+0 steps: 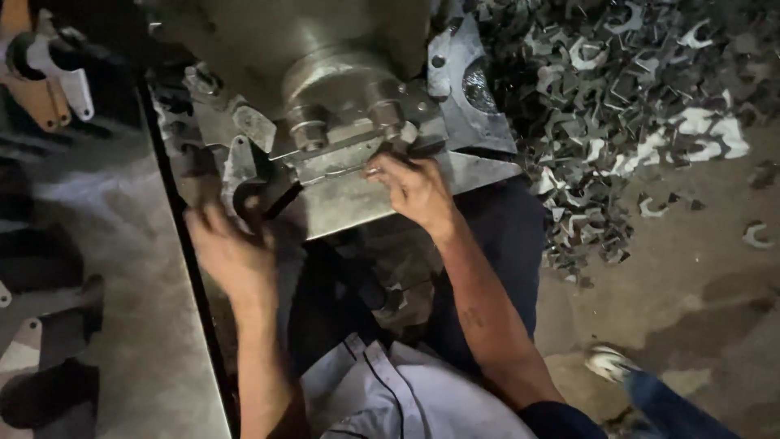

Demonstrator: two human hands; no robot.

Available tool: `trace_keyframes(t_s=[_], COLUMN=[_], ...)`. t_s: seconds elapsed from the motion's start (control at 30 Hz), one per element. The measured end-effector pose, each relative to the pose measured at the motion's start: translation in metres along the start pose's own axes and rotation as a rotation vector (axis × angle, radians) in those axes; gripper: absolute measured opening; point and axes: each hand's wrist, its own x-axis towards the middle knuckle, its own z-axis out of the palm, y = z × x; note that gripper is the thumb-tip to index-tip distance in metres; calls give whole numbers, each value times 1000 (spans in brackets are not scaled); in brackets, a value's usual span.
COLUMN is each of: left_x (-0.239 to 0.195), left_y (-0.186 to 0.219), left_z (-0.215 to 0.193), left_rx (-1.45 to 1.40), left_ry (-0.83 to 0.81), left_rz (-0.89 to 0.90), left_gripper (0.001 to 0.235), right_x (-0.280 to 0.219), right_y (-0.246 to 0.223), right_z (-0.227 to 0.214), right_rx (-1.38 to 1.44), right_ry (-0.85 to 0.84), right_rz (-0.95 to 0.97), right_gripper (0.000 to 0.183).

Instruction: Loading and manipulating metal brackets in a mechanical press fixture on a fabrication floor.

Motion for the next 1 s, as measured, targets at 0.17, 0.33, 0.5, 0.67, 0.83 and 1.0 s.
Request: trace_keyframes(t_s=[0.17,0.33,0.5,0.67,0.83,1.0], left_x=[-12,3,7,-13,-34,-11], left_y=[-69,-72,-43,-12,27,40], left_z=[29,28,7,-6,50,108], left_rx=[89,-2,-70,-451,-1055,-1300], left_ry=[-267,-321,-85,-183,-327,-265], left_rz=[-286,-344,-239,-321,-854,-834], left_gripper=[48,47,21,23,23,33], right_x=[-1,5,14,8,-7,-5], right_y=[-7,-16,-6,29,28,58], right_z=[2,-5,-17,-25,-83,-76], right_rx=[78,6,-442,-687,66,1152], right_ry=[10,82,342,244,83,626], right_rz=[41,166,-113,-164,509,589], right_gripper=[31,31,33,21,23,70])
